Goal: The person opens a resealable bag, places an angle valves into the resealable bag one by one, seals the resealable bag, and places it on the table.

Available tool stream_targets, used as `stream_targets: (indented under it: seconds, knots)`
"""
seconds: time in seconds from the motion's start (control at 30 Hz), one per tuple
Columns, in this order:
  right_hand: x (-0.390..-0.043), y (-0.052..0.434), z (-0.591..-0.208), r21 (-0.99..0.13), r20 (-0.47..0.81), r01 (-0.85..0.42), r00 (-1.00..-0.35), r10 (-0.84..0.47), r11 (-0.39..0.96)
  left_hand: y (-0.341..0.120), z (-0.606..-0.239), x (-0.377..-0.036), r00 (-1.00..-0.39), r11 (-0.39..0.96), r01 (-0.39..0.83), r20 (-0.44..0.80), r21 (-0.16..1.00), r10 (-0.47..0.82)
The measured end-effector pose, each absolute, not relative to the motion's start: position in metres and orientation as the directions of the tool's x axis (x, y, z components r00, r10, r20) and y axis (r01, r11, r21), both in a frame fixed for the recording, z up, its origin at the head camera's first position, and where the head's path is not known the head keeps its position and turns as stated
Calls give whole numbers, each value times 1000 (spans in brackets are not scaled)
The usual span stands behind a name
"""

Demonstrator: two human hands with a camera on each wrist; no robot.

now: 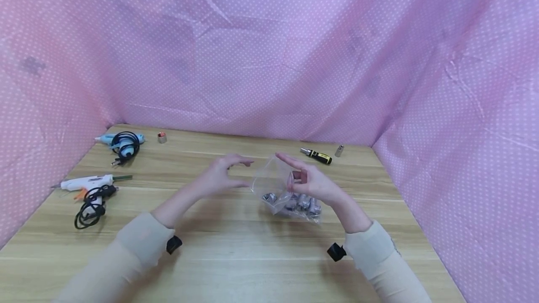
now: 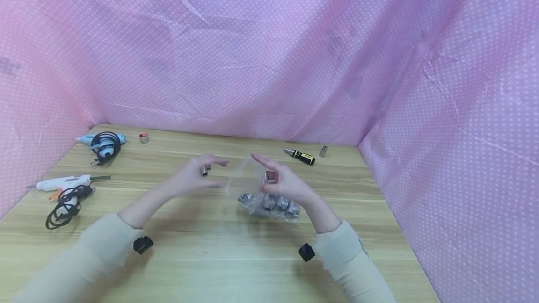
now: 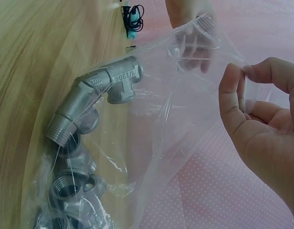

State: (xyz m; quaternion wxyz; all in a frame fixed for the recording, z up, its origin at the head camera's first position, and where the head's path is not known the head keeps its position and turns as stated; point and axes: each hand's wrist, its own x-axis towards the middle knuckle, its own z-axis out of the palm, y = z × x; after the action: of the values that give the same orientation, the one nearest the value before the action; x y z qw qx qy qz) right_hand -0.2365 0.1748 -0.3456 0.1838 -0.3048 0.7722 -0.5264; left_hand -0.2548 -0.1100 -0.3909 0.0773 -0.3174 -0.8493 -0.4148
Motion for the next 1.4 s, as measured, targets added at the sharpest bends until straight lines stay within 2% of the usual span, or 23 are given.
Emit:
stream_targets:
  seconds: [0.23,0.5,0.77,1.0,1.4]
  knots:
    - [-236,175,-346,-921,48,-289,-748,-662,260,-133,-404,-281,-829,515,531,286,673,480]
    - [-236,176,-347,-928,51,-281,-747,-663,245,-158,-430,-309,-831,581,531,246,617,499]
    - [-237,177,-350,-930,58,-284,-738,-673,231,-171,-450,-321,-851,648,470,114,600,512]
    - [-238,177,-350,-931,62,-286,-734,-676,225,-177,-459,-331,-829,620,498,122,606,546]
    - [-240,177,-350,-926,74,-305,-729,-681,225,-177,-462,-338,-835,596,456,87,661,543]
